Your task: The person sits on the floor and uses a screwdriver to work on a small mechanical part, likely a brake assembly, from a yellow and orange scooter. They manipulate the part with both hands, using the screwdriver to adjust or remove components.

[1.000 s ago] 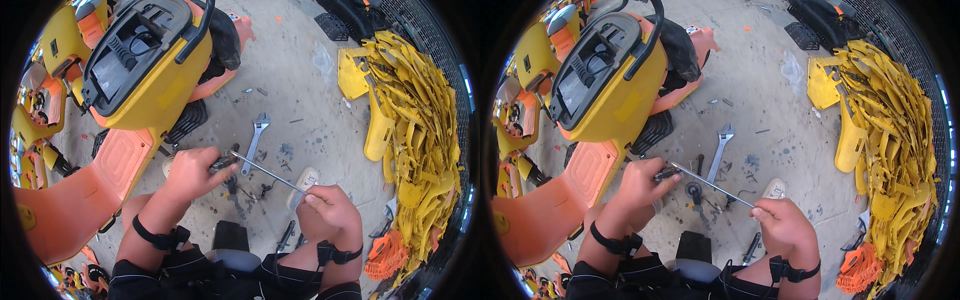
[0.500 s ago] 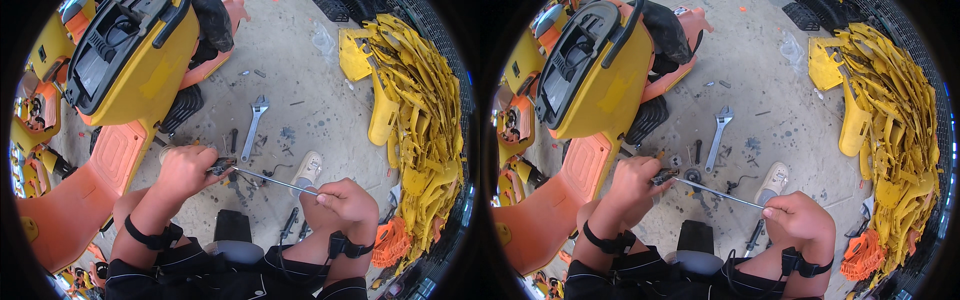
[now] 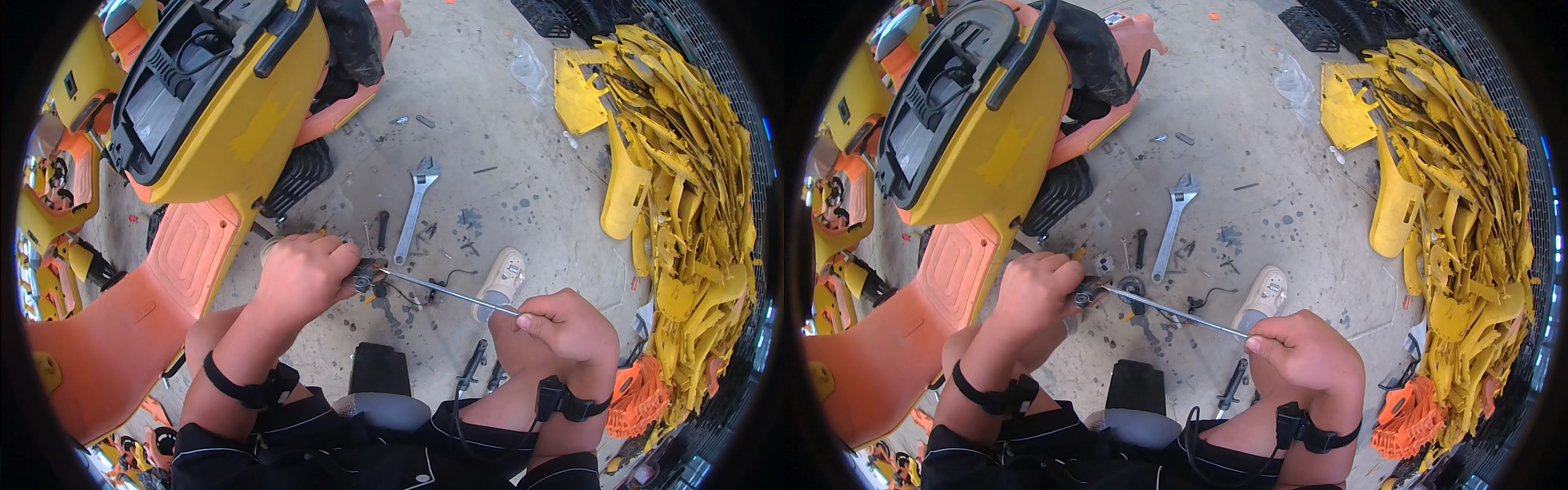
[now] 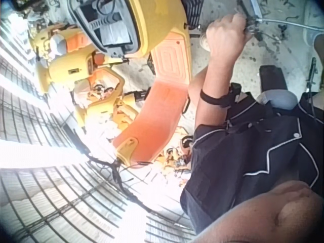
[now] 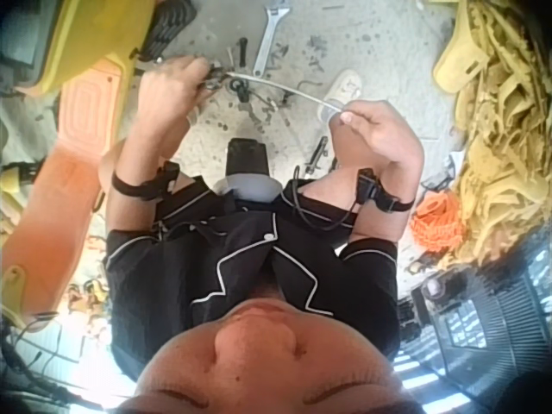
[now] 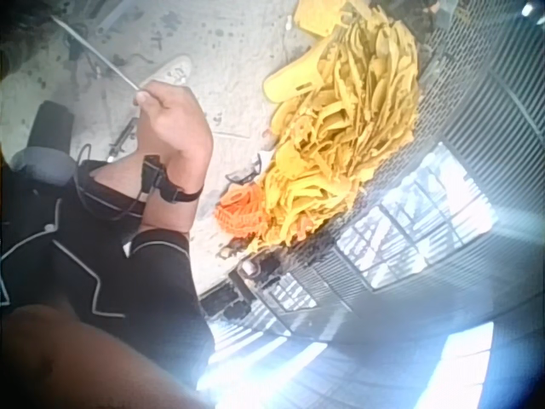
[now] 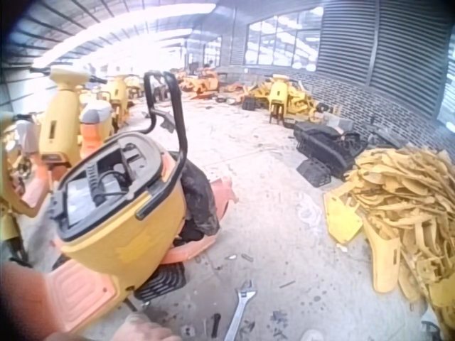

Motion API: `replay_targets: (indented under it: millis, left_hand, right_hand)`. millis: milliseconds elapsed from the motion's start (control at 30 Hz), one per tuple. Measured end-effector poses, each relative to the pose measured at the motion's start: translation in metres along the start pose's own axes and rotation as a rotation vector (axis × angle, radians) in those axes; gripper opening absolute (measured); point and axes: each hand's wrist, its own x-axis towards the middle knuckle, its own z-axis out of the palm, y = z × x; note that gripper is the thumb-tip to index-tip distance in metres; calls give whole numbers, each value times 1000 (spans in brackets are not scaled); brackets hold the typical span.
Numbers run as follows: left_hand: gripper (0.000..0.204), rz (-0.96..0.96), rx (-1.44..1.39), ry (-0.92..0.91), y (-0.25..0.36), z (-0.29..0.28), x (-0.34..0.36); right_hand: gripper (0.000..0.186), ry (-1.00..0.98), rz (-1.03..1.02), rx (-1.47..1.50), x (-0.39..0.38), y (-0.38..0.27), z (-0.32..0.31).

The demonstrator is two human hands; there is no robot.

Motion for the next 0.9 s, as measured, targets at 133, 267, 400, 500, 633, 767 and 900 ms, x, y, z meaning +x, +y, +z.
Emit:
replay_targets:
  millis: [133,267,400,500,633,767,900]
  left_hand:
    - [35,-5,60,-52,0,1,-3]
    - [35,-123,99,-2,2,4,-7]
    - [34,-225,134,17,3,6,-7]
    - [34,-310,147,27,4,10,-7]
    - [40,-490,37,179,13,11,2]
    - [45,-486,8,190,14,6,8]
    - [45,-338,-5,195,3,6,6]
  right_hand:
    - [18,74,0,-72,0,-5,11]
    - [18,162,23,-26,2,-13,35]
    - [16,174,93,-7,5,-26,55]
    - [19,210,105,-42,6,-26,70]
    - [24,364,4,2,9,-50,93]
    - [17,341,109,0,19,-42,88]
    - [14,376,-66,-28,12,-26,55]
